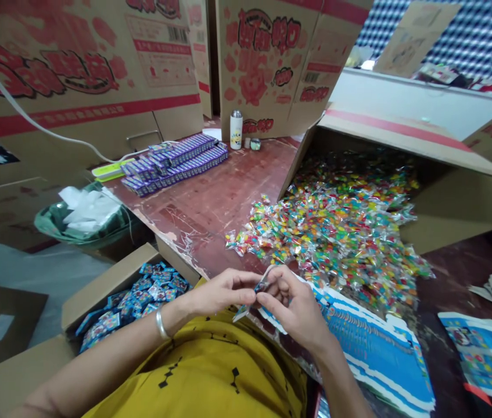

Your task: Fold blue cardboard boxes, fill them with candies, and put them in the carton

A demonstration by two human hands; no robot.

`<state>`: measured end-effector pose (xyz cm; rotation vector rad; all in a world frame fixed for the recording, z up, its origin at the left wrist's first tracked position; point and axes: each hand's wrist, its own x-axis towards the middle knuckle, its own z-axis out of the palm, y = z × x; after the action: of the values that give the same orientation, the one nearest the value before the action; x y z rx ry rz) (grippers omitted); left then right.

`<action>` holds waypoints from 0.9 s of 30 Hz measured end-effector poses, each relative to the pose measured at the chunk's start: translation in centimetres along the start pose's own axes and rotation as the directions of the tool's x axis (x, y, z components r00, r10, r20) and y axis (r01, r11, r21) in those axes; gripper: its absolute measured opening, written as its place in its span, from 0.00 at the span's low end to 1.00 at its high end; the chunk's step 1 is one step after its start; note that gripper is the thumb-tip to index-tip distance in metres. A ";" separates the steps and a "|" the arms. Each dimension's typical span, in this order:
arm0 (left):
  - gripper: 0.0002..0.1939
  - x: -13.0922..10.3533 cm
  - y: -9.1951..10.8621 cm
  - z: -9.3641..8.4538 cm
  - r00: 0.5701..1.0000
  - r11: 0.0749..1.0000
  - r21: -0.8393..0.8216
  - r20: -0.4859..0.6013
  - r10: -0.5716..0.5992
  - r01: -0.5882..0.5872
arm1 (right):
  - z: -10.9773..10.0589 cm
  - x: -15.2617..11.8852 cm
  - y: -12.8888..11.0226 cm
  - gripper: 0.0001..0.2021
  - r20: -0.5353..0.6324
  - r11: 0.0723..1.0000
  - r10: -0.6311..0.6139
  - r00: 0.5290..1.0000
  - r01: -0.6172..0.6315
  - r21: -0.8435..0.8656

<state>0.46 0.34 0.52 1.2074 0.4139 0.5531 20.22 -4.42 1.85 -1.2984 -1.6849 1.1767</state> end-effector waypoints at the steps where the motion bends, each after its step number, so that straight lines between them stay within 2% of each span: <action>1: 0.21 -0.1 -0.2 0.0 1.000 1.000 0.013 0.009 -0.011 0.011 | -0.4 0.1 -0.2 0.09 0.053 0.999 0.030 0.998 -0.029 -0.019; 3: 0.20 -0.2 -0.8 0.0 0.999 0.999 0.034 -0.029 -0.022 0.023 | -0.9 0.2 -0.4 0.11 0.110 0.995 0.093 0.990 -0.088 -0.044; 4: 0.21 -0.2 -1.2 0.1 0.997 0.999 0.041 -0.076 -0.014 0.017 | -1.0 0.3 -0.3 0.11 0.068 0.994 0.103 0.992 -0.101 -0.029; 6: 0.20 0.0 -1.8 0.3 0.977 0.999 0.041 -0.210 0.029 -0.021 | -0.7 0.3 0.1 0.09 -0.133 0.995 0.085 0.987 -0.079 0.056; 8: 0.18 0.4 -2.4 0.7 0.926 0.996 0.035 -0.365 0.092 -0.085 | 0.3 0.2 0.7 0.13 -0.318 0.989 0.067 0.946 -0.021 0.145; 11: 0.15 0.9 -3.0 1.5 0.832 0.986 0.014 -0.535 0.145 -0.164 | 2.4 0.3 1.6 0.12 -0.377 0.976 0.072 0.923 0.014 0.219; 14: 0.16 1.2 -3.2 2.4 0.754 0.972 -0.007 -0.632 0.178 -0.235 | 4.0 0.8 2.0 0.09 -0.504 0.969 0.071 0.861 0.061 0.240; 17: 0.27 1.0 -3.1 2.8 0.703 0.956 0.055 -0.665 0.250 -0.288 | 4.7 1.2 2.2 0.16 -0.594 0.967 0.034 0.804 0.124 0.224; 20: 0.25 0.5 -2.7 2.6 0.727 0.960 0.153 -0.628 0.278 -0.235 | 4.9 1.4 2.5 0.18 -0.605 0.977 -0.038 0.795 0.156 0.143; 23: 0.20 -0.1 -2.0 2.1 0.798 0.966 0.180 -0.545 0.255 -0.186 | 4.7 1.2 3.1 0.15 -0.575 0.988 -0.088 0.813 0.144 0.053; 25: 0.17 -0.3 -1.5 1.8 0.853 0.971 0.178 -0.470 0.226 -0.159 | 4.3 1.1 3.3 0.09 -0.546 0.990 -0.132 0.828 0.142 -0.023; 27: 0.15 -0.5 -1.2 1.6 0.889 0.975 0.176 -0.414 0.196 -0.133 | 4.0 1.2 3.3 0.05 -0.518 0.982 -0.189 0.834 0.160 -0.100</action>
<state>1.19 -1.44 -0.11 1.2635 0.7404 0.9596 17.37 -3.95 -2.65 -1.3155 -1.3903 0.5922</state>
